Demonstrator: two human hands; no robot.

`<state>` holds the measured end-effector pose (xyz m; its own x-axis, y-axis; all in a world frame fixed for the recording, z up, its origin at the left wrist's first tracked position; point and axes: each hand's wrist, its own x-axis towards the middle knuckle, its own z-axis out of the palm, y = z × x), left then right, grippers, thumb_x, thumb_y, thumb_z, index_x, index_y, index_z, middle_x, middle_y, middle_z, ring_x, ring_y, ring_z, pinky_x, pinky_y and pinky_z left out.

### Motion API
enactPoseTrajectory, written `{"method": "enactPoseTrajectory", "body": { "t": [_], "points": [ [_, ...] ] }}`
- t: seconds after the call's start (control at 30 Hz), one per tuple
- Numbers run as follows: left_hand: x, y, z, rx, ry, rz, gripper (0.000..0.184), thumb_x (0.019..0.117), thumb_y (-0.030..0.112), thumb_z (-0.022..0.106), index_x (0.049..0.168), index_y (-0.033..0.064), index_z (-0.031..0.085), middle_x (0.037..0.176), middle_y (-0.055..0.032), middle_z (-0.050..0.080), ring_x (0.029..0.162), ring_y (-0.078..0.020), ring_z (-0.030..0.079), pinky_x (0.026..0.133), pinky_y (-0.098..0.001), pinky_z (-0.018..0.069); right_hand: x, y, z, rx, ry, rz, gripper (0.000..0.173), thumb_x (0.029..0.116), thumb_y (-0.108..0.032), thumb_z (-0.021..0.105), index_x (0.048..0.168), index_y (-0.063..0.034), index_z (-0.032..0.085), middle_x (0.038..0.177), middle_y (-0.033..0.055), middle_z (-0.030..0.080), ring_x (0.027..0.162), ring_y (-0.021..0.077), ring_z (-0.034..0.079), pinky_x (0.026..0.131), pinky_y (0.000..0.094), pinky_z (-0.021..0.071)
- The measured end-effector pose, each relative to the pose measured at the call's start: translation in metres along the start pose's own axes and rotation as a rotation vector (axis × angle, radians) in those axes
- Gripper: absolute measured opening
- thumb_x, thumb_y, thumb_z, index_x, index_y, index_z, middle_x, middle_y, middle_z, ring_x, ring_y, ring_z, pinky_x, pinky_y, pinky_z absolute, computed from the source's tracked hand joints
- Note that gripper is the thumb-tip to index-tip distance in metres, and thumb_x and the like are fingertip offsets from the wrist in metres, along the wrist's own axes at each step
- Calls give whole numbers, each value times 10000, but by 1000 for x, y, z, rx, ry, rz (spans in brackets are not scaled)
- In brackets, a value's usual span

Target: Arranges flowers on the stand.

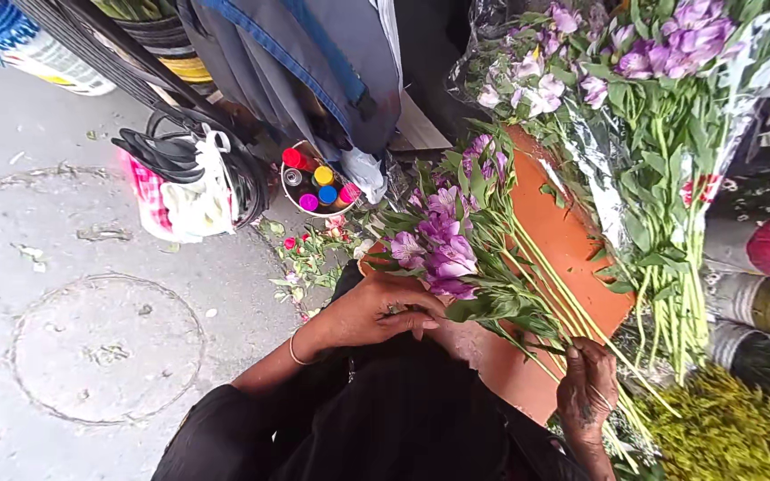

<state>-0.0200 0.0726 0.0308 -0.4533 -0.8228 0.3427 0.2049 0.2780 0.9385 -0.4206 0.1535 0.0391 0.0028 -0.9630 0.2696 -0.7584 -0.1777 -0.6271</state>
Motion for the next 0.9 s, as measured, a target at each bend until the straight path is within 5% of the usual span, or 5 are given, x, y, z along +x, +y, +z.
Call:
{"method": "enactPoseTrajectory", "body": {
  "t": [0.23,0.43,0.57,0.7,0.9],
  "points": [
    [0,2,30,-50,-115,48,171,985,108,667,1062,-24,742,976,-113,752,908,-105,704,853,-222,560,15,-4,4,46,-35,14,254,1068,-191,529,1008,7,676,1005,20,658,1007,-9,604,931,154,482],
    [-2,-6,34,-35,-70,42,172,991,105,660,1064,-28,741,960,-113,748,877,-98,699,824,-210,559,15,18,19,-21,-48,2,274,1032,-150,574,1022,87,711,974,134,697,983,48,637,935,172,479],
    [-7,-6,35,41,237,46,162,1000,113,654,1029,-24,736,925,-93,746,860,-68,696,821,-208,572,10,19,15,126,-44,-6,202,1049,-172,572,1073,-32,715,1046,-11,700,996,-5,637,921,176,516],
    [-7,1,24,470,669,177,108,988,126,676,1034,43,728,983,-79,720,961,-107,670,884,-242,543,11,1,-14,206,-45,63,184,1060,-238,560,1127,-212,730,1043,-157,697,875,-59,622,797,142,522],
    [21,18,29,931,636,431,190,972,158,677,1162,150,681,1003,-49,606,912,-198,539,876,-344,416,15,-32,-57,206,-74,109,190,1052,-240,575,1113,-224,755,929,-146,710,744,-61,609,691,122,520]
  ]
}}
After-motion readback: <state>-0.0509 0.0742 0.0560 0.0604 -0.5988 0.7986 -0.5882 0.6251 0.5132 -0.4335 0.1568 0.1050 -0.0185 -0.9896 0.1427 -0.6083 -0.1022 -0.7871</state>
